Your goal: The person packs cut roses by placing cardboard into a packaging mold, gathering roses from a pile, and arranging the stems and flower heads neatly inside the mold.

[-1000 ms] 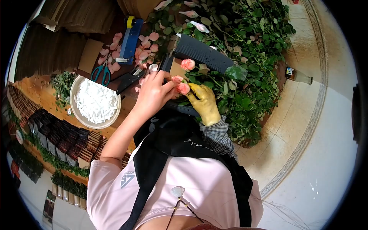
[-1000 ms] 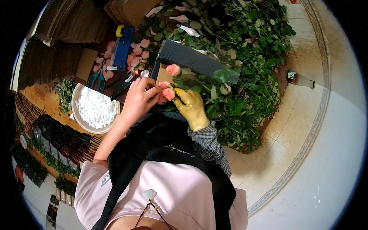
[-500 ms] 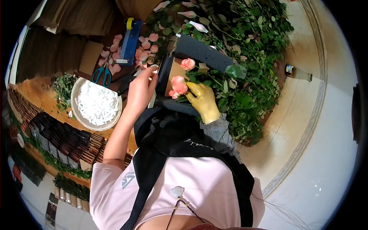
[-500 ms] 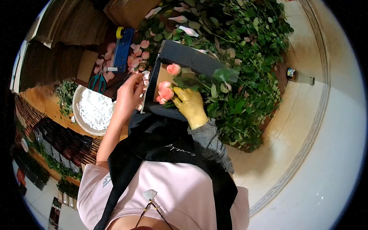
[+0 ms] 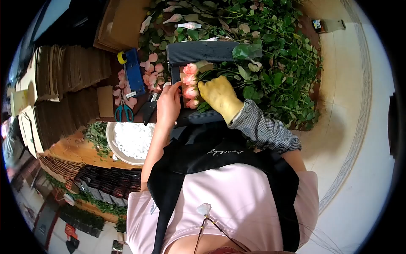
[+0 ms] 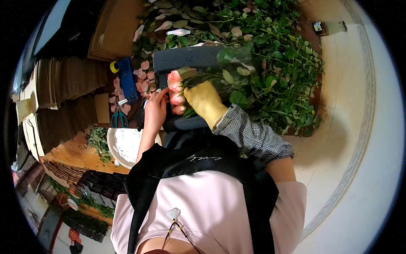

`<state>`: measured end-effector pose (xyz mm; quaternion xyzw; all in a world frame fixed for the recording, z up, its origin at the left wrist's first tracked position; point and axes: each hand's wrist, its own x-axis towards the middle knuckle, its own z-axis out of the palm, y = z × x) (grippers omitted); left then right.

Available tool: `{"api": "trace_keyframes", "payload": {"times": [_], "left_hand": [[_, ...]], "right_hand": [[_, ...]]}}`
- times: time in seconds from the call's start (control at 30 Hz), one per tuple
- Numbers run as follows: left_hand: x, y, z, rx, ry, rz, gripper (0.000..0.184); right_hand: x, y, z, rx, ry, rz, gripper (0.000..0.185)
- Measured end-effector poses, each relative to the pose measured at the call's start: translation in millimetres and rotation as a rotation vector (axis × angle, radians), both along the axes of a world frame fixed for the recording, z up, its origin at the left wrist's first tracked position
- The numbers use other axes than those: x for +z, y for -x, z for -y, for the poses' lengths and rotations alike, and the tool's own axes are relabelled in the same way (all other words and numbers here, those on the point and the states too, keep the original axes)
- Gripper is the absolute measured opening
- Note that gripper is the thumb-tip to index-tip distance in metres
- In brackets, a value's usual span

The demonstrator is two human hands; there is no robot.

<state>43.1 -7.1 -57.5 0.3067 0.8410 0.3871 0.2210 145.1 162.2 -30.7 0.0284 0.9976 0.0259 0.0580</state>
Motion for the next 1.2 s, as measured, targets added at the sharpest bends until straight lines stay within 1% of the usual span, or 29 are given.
{"api": "trace_keyframes", "payload": {"times": [0.03, 0.1, 0.17, 0.23, 0.27, 0.3, 0.37, 0.4, 0.47, 0.53, 0.57, 0.6, 0.63, 0.7, 0.73, 0.77, 0.83, 0.9, 0.93, 0.97, 1.0, 1.03, 1.1, 1.13, 1.17, 1.2], "left_hand": [[-1.3, 0.1, 0.4, 0.000, -0.009, -0.015, 0.030], [-5.2, 0.4, 2.5, -0.027, -0.009, 0.004, 0.030], [-7.6, -1.1, 2.3, -0.029, -0.037, 0.084, 0.031], [-6.4, -2.4, 0.5, -0.041, -0.014, 0.075, 0.031], [-9.0, -2.5, 0.3, -0.027, -0.028, 0.062, 0.031], [-11.4, -2.2, 1.2, -0.010, -0.041, 0.048, 0.032], [-12.7, 1.0, 3.4, -0.024, -0.033, 0.056, 0.032], [-12.4, 1.5, 4.2, -0.023, -0.020, 0.092, 0.032], [-8.9, 1.0, 3.5, -0.021, -0.010, 0.129, 0.032], [0.5, 0.5, 2.5, 0.064, 0.079, 0.218, 0.028], [0.4, 0.7, 4.6, 0.061, 0.079, 0.217, 0.028], [-0.9, 1.9, 7.8, 0.104, 0.082, 0.362, 0.026], [-2.2, 2.1, 9.8, 0.148, 0.083, 0.505, 0.025], [-8.2, -3.4, 13.7, 0.165, 0.031, 0.484, 0.023], [-15.8, -5.5, 18.4, 0.147, 0.025, 0.461, 0.022], [-14.7, -6.0, 20.2, 0.127, 0.021, 0.438, 0.022], [-9.7, -7.2, 21.9, 0.143, 0.048, 0.464, 0.020], [-1.8, -11.6, 18.0, 0.193, -0.053, 0.420, 0.016], [5.3, -14.7, 17.4, 0.151, 0.004, 0.182, 0.014], [24.6, -16.2, 11.9, 0.109, 0.063, -0.054, 0.012], [34.9, -17.2, 6.8, 0.082, 0.030, -0.105, 0.019], [41.7, -18.8, 3.0, 0.080, 0.028, -0.105, 0.019], [48.9, -20.3, -0.7, -0.262, 0.088, -0.508, 0.028], [37.7, -19.4, 2.1, -0.249, 0.073, -0.324, 0.033], [35.3, -17.0, 2.2, -0.249, 0.073, -0.331, 0.033], [33.9, -15.8, 2.6, -0.276, 0.098, -0.388, 0.033]], "right_hand": [[3.4, -4.2, 2.8, -0.017, 0.007, -0.008, 0.010], [9.2, -16.3, 2.9, 0.070, -0.001, 0.028, 0.012], [10.9, -18.6, -3.5, 0.081, 0.048, 0.032, 0.015], [11.6, -9.3, -8.2, 0.148, 0.197, 0.179, 0.020], [4.3, -5.9, -9.5, 0.214, 0.172, 0.159, 0.023], [-0.1, -7.0, -6.8, 0.199, 0.173, 0.152, 0.023], [-7.9, -7.7, -1.5, 0.178, 0.264, 0.186, 0.022], [-11.3, -8.9, 1.5, 0.188, 0.232, 0.138, 0.021], [-10.2, -8.4, 1.8, 0.176, 0.243, 0.137, 0.021], [-8.7, -6.6, 1.5, 0.163, 0.252, 0.136, 0.021], [-9.6, -6.3, 1.5, 0.152, 0.269, 0.153, 0.026], [-10.5, -6.7, 1.2, 0.141, 0.286, 0.170, 0.032], [-12.6, -9.5, -0.5, 0.139, 0.283, 0.167, 0.032], [-15.9, -15.5, -3.0, 0.162, 0.336, 0.030, 0.037], [-18.8, -16.1, -1.4, 0.169, 0.310, 0.040, 0.040], [-13.8, -13.2, -1.2, 0.169, 0.315, 0.036, 0.040], [-2.0, -7.5, -3.0, 0.167, 0.318, 0.194, 0.025], [-5.0, -7.1, -0.2, 0.155, 0.329, 0.174, 0.025], [-7.2, -6.5, -0.3, 0.147, 0.338, 0.157, 0.025], [-8.8, -5.3, -0.1, 0.145, 0.334, 0.160, 0.025], [-10.5, -3.9, 0.8, 0.154, 0.302, 0.172, 0.026], [-12.1, -3.7, 1.6, 0.165, 0.270, 0.183, 0.027], [-12.8, -8.2, -1.0, 0.151, 0.275, 0.176, 0.027], [-11.2, -12.3, -7.3, 0.135, 0.367, 0.105, 0.025], [-9.3, -14.0, -12.6, 0.118, 0.458, 0.030, 0.023], [1.1, -11.0, -15.7, 0.034, 0.558, 0.016, 0.021]]}}
